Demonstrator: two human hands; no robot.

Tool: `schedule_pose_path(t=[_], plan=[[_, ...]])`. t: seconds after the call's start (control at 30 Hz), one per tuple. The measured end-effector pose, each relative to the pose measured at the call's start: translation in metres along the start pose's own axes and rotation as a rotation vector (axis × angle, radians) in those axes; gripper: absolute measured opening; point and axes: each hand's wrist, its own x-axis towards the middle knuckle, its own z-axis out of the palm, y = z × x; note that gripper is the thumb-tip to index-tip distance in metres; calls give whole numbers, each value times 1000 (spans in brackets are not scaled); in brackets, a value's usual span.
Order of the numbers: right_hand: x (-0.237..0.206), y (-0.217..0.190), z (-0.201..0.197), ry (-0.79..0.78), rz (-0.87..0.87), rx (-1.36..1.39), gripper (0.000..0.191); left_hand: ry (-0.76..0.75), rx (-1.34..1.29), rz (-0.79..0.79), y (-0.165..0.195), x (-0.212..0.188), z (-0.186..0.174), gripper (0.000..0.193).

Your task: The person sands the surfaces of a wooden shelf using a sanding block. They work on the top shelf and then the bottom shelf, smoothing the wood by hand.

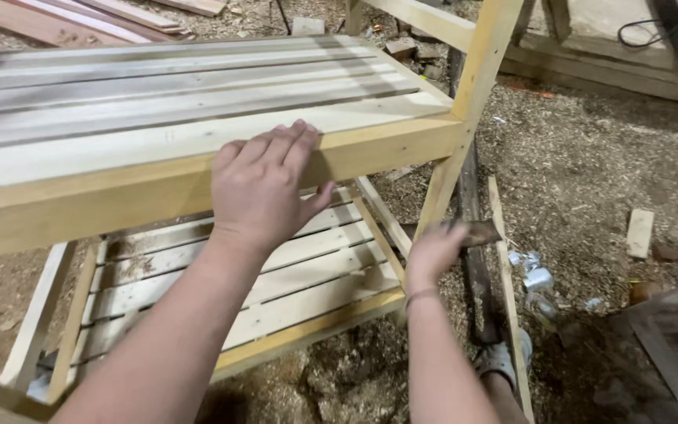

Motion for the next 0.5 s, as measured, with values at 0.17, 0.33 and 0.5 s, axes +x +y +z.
schedule_pose_path(t=[0.17, 0.33, 0.5], plan=[[3, -12, -1, 54, 96, -179, 19, 33, 20, 25, 5, -7, -4, 60], [49, -82, 11, 44, -213, -146, 14, 82, 39, 21, 3, -7, -3, 60], [20, 3, 2, -4, 304, 836, 35, 96, 35, 4, 3, -6, 0, 58]])
